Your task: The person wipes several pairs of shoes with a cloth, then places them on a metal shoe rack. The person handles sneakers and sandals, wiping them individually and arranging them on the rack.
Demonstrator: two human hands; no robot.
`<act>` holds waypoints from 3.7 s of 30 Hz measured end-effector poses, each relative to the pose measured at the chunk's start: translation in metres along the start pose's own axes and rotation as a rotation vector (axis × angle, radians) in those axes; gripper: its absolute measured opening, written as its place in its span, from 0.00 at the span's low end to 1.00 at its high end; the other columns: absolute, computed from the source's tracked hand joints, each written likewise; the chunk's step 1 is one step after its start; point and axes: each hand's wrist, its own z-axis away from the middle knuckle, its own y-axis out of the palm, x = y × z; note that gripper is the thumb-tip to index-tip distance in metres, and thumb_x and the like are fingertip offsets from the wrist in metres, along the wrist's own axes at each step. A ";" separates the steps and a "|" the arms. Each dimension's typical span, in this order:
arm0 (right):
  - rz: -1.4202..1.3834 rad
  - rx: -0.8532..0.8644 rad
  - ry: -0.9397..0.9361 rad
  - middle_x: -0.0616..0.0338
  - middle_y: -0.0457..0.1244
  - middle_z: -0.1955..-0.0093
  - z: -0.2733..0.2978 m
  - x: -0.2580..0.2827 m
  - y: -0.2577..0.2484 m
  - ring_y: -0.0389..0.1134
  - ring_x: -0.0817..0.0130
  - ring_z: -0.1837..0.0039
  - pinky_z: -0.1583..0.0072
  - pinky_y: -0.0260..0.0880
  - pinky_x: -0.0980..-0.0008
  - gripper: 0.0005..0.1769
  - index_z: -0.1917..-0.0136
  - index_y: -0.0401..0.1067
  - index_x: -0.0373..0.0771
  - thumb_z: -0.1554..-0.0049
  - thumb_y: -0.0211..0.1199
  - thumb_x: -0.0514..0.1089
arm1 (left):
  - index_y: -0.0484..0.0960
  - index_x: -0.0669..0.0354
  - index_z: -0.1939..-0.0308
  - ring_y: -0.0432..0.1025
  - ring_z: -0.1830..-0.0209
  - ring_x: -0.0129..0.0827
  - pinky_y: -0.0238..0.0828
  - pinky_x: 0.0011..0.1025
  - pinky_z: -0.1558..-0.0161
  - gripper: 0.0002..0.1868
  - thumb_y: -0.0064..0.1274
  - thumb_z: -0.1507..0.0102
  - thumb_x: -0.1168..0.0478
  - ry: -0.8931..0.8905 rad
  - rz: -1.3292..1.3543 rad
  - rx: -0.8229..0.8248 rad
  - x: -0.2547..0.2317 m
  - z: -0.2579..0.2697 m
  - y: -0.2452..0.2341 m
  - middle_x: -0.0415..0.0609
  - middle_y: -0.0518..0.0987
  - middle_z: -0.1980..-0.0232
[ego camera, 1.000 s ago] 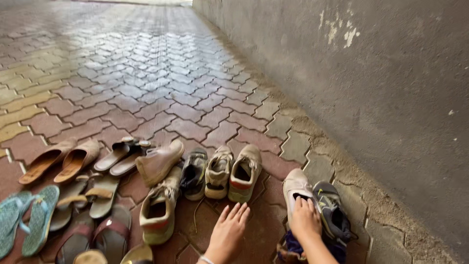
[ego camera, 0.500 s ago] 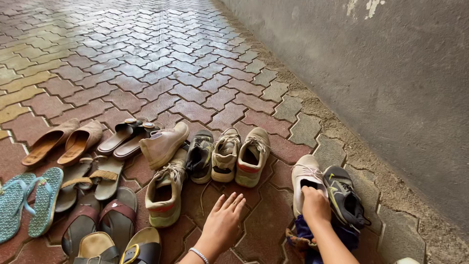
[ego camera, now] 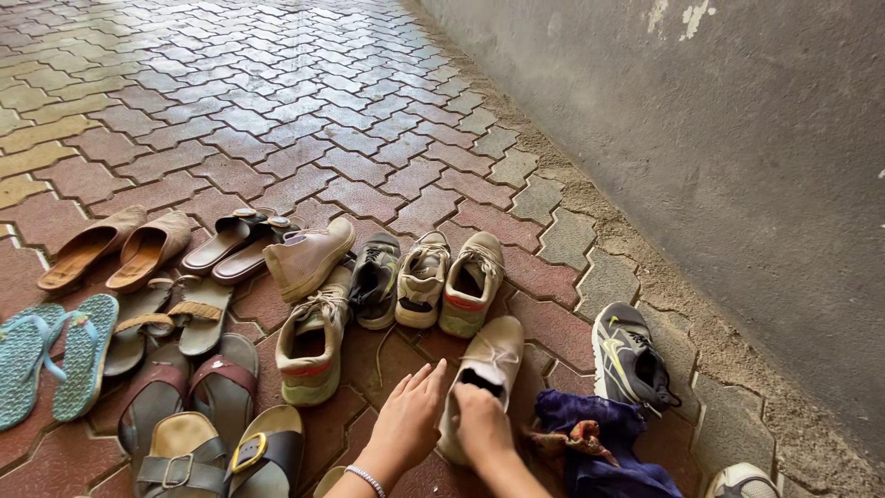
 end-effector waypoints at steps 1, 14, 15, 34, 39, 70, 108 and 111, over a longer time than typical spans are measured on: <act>-0.036 0.016 -0.003 0.48 0.70 0.53 0.007 0.010 0.006 0.71 0.47 0.46 0.45 0.71 0.51 0.09 0.54 0.73 0.40 0.50 0.61 0.35 | 0.52 0.69 0.27 0.56 0.25 0.45 0.48 0.40 0.29 0.50 0.60 0.50 0.69 0.027 0.028 -0.013 0.003 0.005 -0.002 0.60 0.67 0.28; -0.236 0.316 -0.195 0.47 0.71 0.55 0.058 0.067 0.043 0.73 0.51 0.47 0.46 0.71 0.55 0.09 0.53 0.76 0.36 0.49 0.63 0.36 | 0.65 0.60 0.31 0.60 0.26 0.45 0.54 0.39 0.30 0.52 0.73 0.58 0.64 0.199 0.073 0.121 0.044 0.081 -0.052 0.53 0.75 0.35; -0.205 0.344 -0.206 0.45 0.70 0.55 0.057 0.068 0.044 0.72 0.50 0.46 0.44 0.71 0.55 0.09 0.53 0.75 0.35 0.49 0.65 0.37 | 0.65 0.59 0.30 0.60 0.26 0.45 0.54 0.40 0.30 0.53 0.73 0.58 0.65 0.204 0.045 0.125 0.046 0.082 -0.053 0.53 0.76 0.36; 0.036 0.287 -0.157 0.49 0.50 0.22 -0.073 0.116 0.005 0.59 0.51 0.26 0.30 0.63 0.60 0.48 0.22 0.52 0.42 0.51 0.71 0.44 | 0.63 0.59 0.27 0.63 0.29 0.40 0.59 0.37 0.33 0.46 0.66 0.48 0.61 -0.304 -0.120 -0.237 0.155 0.005 -0.074 0.50 0.70 0.28; 0.139 0.196 -0.346 0.48 0.47 0.21 -0.119 0.150 0.026 0.44 0.50 0.18 0.22 0.44 0.55 0.51 0.23 0.46 0.34 0.51 0.72 0.45 | 0.58 0.59 0.26 0.61 0.27 0.36 0.58 0.33 0.31 0.50 0.67 0.49 0.61 -0.457 -0.222 -0.207 0.184 -0.017 -0.089 0.47 0.66 0.25; 0.298 0.303 -0.358 0.51 0.40 0.16 -0.164 0.159 0.064 0.36 0.55 0.16 0.21 0.40 0.56 0.65 0.21 0.42 0.34 0.58 0.81 0.50 | 0.76 0.56 0.40 0.62 0.28 0.42 0.56 0.39 0.28 0.17 0.49 0.34 0.60 -0.503 -0.377 -0.271 0.332 -0.145 -0.072 0.51 0.74 0.35; 0.196 0.293 -0.140 0.46 0.32 0.15 0.019 -0.028 -0.119 0.34 0.55 0.15 0.21 0.43 0.66 0.66 0.18 0.31 0.36 0.56 0.73 0.36 | 0.80 0.70 0.52 0.63 0.44 0.50 0.54 0.41 0.48 0.24 0.60 0.49 0.59 0.284 -0.216 -0.284 -0.075 -0.038 -0.011 0.57 0.77 0.55; 0.139 0.284 -0.185 0.44 0.32 0.15 0.031 -0.048 -0.107 0.34 0.54 0.15 0.21 0.43 0.65 0.63 0.19 0.32 0.34 0.56 0.70 0.33 | 0.80 0.71 0.51 0.64 0.47 0.46 0.54 0.39 0.47 0.27 0.61 0.51 0.57 0.290 -0.320 -0.217 -0.084 -0.024 0.015 0.55 0.77 0.56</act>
